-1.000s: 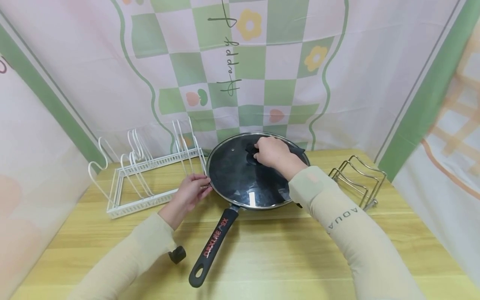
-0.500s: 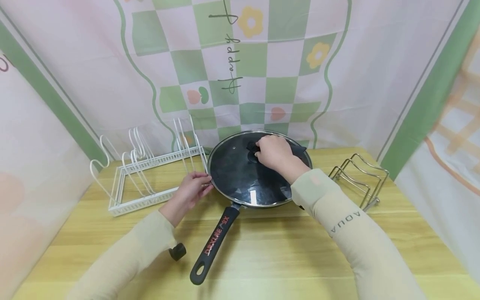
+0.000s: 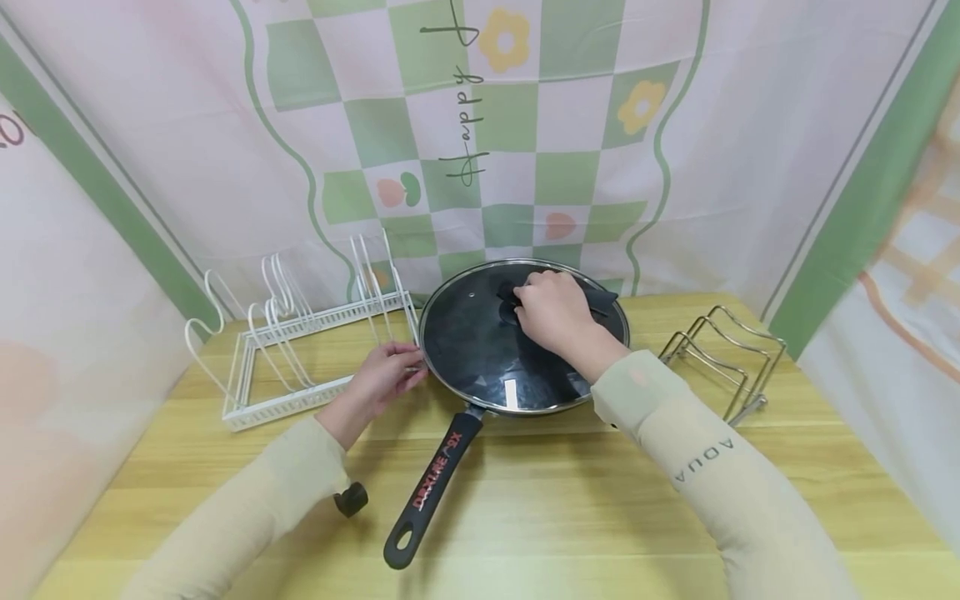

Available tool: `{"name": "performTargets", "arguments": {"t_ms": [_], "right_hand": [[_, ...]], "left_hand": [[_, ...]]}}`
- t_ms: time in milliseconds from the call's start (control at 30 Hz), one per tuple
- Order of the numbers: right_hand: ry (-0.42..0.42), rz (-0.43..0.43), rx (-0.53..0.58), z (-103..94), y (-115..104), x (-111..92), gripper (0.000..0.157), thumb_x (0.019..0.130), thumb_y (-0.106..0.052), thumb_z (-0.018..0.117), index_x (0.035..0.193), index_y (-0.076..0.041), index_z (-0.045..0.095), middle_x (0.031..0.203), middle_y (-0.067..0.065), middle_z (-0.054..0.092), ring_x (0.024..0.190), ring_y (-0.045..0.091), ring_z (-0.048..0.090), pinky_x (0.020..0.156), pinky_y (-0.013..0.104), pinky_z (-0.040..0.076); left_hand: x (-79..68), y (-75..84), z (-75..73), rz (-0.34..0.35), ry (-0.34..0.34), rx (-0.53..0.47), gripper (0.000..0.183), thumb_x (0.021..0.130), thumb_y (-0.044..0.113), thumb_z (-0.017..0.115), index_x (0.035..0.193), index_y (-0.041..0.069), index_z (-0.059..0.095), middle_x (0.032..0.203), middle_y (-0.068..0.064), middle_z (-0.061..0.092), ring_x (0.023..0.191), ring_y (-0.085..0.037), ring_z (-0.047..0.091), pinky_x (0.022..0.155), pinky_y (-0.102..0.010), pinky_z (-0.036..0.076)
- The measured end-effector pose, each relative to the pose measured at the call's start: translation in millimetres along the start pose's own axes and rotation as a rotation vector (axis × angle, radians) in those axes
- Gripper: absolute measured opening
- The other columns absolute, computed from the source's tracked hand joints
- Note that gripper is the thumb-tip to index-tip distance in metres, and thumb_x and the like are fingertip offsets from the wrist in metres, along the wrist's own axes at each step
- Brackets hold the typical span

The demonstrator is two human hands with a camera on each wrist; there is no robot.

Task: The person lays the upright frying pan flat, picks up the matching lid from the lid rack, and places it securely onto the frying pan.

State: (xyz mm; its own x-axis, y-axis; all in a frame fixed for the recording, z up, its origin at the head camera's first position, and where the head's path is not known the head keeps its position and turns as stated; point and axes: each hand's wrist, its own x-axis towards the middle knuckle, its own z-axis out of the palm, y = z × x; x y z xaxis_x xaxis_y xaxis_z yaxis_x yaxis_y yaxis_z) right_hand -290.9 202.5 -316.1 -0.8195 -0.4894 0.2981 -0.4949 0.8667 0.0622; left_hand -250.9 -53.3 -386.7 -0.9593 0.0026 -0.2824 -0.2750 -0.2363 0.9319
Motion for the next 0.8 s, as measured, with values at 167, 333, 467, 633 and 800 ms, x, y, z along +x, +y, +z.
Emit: {"name": "performTargets", "arguments": {"t_ms": [167, 333, 467, 633, 800], "right_hand": [[0.053, -0.043, -0.003, 1.7, 0, -4, 0.031, 0.095, -0.013, 0.072, 0.121, 0.003, 0.073, 0.115, 0.021, 0.069, 0.106, 0.039, 0.065, 0.095, 0.055, 0.05], [0.097, -0.102, 0.029, 3.2, 2, -9, 0.026, 0.094, -0.01, 0.072, 0.116, 0.003, 0.075, 0.115, 0.02, 0.07, 0.109, 0.039, 0.064, 0.1, 0.055, 0.046], [0.122, -0.169, 0.102, 2.3, 2, -15, 0.025, 0.094, -0.009, 0.073, 0.116, 0.003, 0.075, 0.119, 0.019, 0.07, 0.121, 0.039, 0.059, 0.114, 0.055, 0.034], [0.158, -0.246, 0.218, 1.2, 5, -27, 0.028, 0.091, -0.005, 0.075, 0.119, 0.002, 0.074, 0.122, 0.017, 0.07, 0.133, 0.039, 0.052, 0.121, 0.055, 0.02], [0.167, -0.33, 0.285, 3.1, 5, -40, 0.035, 0.091, -0.008, 0.076, 0.124, 0.001, 0.071, 0.125, 0.016, 0.07, 0.133, 0.04, 0.052, 0.12, 0.056, 0.023]], "left_hand": [[-1.0, 4.4, -6.5, -0.015, -0.07, 0.038, 0.013, 0.102, -0.005, 0.053, 0.114, -0.004, 0.05, 0.09, -0.009, 0.057, 0.077, -0.014, 0.06, 0.067, -0.016, 0.055], [-0.7, 6.4, -14.7, -0.015, -0.137, 0.076, 0.02, 0.103, -0.005, 0.05, 0.122, -0.009, 0.051, 0.096, -0.01, 0.06, 0.084, -0.016, 0.062, 0.073, -0.018, 0.056], [-3.6, 7.5, -24.3, -0.005, -0.172, 0.146, 0.032, 0.104, -0.004, 0.049, 0.134, -0.014, 0.05, 0.113, -0.021, 0.063, 0.089, -0.016, 0.065, 0.086, -0.025, 0.057], [-11.8, 11.6, -34.8, 0.024, -0.262, 0.292, 0.041, 0.106, 0.007, 0.05, 0.144, -0.009, 0.048, 0.139, -0.03, 0.055, 0.109, -0.033, 0.065, 0.105, -0.048, 0.048], [-23.9, 16.1, -40.8, 0.129, -0.372, 0.46, 0.05, 0.108, 0.021, 0.05, 0.152, -0.002, 0.044, 0.151, -0.025, 0.046, 0.136, -0.044, 0.047, 0.11, -0.06, 0.039]]}}
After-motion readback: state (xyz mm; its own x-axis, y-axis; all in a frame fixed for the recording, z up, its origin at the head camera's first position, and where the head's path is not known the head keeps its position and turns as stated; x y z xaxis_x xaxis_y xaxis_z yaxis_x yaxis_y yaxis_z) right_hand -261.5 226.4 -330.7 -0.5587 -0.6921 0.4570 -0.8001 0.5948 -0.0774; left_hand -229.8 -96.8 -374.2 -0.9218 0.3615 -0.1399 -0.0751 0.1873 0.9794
